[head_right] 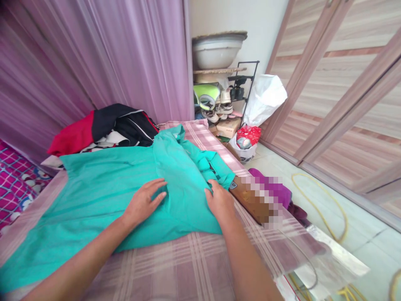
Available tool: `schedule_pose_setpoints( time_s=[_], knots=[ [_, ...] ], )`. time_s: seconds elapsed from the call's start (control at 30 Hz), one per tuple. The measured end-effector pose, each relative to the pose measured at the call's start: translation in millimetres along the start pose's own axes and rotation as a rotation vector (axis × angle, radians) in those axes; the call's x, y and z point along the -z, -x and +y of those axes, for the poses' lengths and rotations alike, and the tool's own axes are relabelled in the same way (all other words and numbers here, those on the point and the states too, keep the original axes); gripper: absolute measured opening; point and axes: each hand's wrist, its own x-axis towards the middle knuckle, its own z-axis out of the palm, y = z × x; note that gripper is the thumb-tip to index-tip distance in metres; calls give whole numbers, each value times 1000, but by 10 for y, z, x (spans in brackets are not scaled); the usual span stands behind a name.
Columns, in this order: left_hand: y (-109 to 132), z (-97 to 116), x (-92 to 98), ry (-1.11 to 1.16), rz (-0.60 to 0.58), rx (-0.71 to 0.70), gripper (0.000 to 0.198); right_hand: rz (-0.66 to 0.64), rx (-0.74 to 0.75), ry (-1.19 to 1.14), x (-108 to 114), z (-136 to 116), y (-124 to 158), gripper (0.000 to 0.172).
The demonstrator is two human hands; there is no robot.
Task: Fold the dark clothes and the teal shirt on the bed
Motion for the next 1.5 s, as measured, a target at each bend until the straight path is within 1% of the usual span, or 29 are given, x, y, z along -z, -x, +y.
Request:
schedule_pose_setpoints(
  time_s=[0.07,0.13,0.2,0.27,0.37,0.43,0.47,0.6,0.7,0.8,0.87,0.9,0.97,1.0,1.03,1.07,1.1,1.17,1.23,1.3,1.37,1.4,1.43,1.5],
  knots=[
    [219,32,-5,-26,1,116,40,-3,-7,17,24,-35,10,40],
    [269,46,5,-36,-23,215,36,-4,-23,34,45,-75,25,39],
    [190,88,23,-48,-93,253,31,-6,-45,51,61,-111,43,37],
    [62,173,38,-83,-167,284,29,-11,-58,71,68,-134,59,35],
    [-74,316,38,-166,-226,339,31,-9,-55,89,67,-145,71,34],
    [-82,366,35,-203,-223,356,31,1,-56,89,67,-145,70,34],
    [-61,372,38,-212,-204,366,30,6,-65,87,69,-147,68,34],
    [122,313,70,-251,-90,389,34,8,-128,94,92,-175,58,40],
    [234,291,87,-319,-116,374,36,-11,-128,138,96,-207,57,43],
    [254,313,89,-350,-171,389,34,-13,-109,177,75,-215,71,43],
    [252,317,86,-326,-177,405,30,13,-81,183,63,-200,89,42],
    [260,310,83,-301,-152,410,29,45,-55,186,64,-191,100,41],
    [308,278,71,-233,-32,379,34,143,46,193,84,-187,121,39],
    [347,257,64,-193,46,323,38,195,121,195,102,-203,128,38],
    [396,235,55,-152,113,239,38,231,209,193,124,-235,131,38],
    [449,214,46,-110,152,132,36,242,305,184,144,-287,129,37],
    [505,195,35,-68,157,17,32,223,402,170,159,-358,120,37],
    [612,164,7,-10,103,-174,28,114,583,152,158,-552,77,38],
    [698,141,-37,0,50,-264,27,-53,728,160,96,-778,-3,40],
    [757,124,-92,-20,33,-275,27,-240,805,200,-22,-987,-119,42],
    [790,111,-145,-38,25,-253,28,-403,807,249,-175,-1145,-265,47],
    [799,107,-166,-44,22,-238,29,-459,784,269,-254,-1204,-346,50],
    [806,103,-183,-49,20,-223,29,-496,752,282,-330,-1250,-430,53],
    [814,98,-210,-53,14,-194,31,-518,671,291,-461,-1317,-600,58]
  ],
)
